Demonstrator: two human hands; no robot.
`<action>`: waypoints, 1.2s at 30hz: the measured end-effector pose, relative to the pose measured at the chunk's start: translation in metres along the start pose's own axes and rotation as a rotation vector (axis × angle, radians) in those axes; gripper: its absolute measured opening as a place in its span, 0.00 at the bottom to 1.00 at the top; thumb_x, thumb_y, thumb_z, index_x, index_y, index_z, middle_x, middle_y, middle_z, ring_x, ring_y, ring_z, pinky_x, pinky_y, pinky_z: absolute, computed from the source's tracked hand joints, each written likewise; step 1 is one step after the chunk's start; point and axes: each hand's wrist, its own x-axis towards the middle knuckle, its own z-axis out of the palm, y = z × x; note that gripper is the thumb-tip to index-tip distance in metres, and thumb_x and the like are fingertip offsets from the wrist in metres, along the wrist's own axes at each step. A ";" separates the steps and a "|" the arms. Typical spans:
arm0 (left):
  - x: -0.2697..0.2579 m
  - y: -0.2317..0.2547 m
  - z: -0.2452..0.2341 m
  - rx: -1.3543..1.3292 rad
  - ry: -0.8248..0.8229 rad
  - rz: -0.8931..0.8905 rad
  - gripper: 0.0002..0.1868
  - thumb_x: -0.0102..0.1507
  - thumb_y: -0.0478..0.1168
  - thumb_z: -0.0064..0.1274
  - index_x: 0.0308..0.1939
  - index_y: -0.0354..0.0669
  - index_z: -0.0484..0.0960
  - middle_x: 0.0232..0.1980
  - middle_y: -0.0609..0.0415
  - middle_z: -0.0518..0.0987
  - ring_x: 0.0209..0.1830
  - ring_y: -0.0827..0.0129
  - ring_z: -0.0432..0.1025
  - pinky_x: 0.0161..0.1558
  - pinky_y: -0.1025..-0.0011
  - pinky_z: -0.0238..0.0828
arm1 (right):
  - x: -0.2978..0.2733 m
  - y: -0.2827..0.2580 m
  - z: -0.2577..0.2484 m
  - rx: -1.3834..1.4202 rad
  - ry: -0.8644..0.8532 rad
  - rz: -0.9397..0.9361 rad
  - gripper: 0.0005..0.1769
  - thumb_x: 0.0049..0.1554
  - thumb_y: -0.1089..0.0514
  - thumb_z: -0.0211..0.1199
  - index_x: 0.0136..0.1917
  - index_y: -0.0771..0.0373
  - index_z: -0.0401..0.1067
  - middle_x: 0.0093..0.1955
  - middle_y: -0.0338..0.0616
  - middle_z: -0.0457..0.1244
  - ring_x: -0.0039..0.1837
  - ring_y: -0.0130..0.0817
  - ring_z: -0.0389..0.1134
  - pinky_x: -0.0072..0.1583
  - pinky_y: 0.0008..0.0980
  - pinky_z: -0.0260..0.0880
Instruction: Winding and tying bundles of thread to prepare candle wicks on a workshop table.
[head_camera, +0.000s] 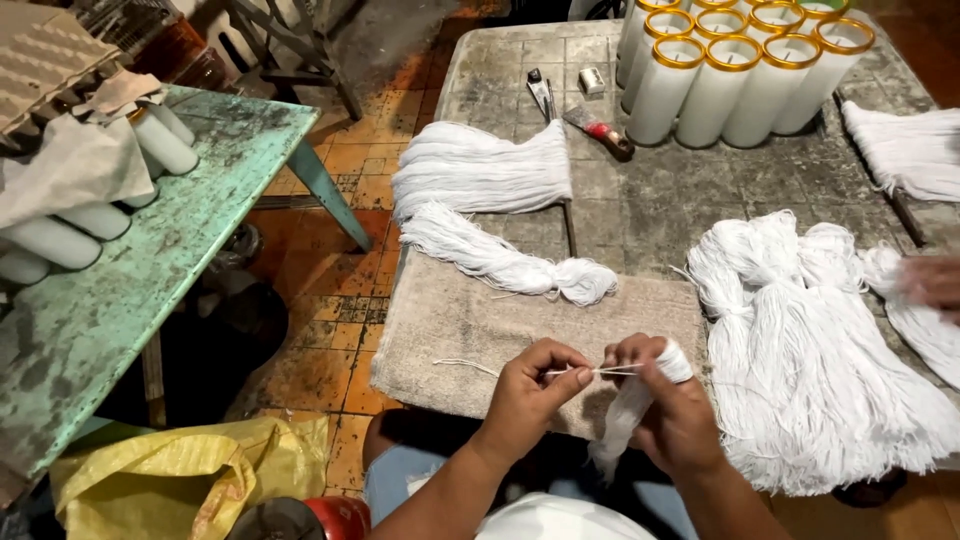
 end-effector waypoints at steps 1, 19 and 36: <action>0.000 0.002 -0.001 0.017 -0.013 0.024 0.02 0.64 0.37 0.61 0.40 0.48 0.84 0.37 0.61 0.76 0.35 0.78 0.68 0.42 0.79 0.66 | 0.001 -0.003 0.002 0.158 -0.095 -0.029 0.05 0.64 0.58 0.58 0.47 0.61 0.69 0.52 0.48 0.60 0.57 0.42 0.61 0.59 0.41 0.61; 0.036 0.066 -0.051 0.735 0.038 -0.168 0.23 0.70 0.47 0.30 0.67 0.48 0.67 0.72 0.51 0.65 0.72 0.60 0.56 0.72 0.56 0.50 | 0.020 -0.097 -0.002 -0.519 0.750 -0.201 0.18 0.70 0.49 0.49 0.65 0.54 0.73 0.62 0.38 0.67 0.63 0.26 0.70 0.68 0.26 0.70; 0.066 0.037 -0.101 1.395 -0.156 -0.470 0.47 0.64 0.72 0.35 0.82 0.66 0.39 0.86 0.60 0.30 0.85 0.65 0.21 0.76 0.48 0.08 | 0.063 0.017 -0.077 -1.689 0.156 0.284 0.36 0.61 0.71 0.41 0.81 0.57 0.48 0.86 0.45 0.41 0.86 0.46 0.38 0.82 0.45 0.33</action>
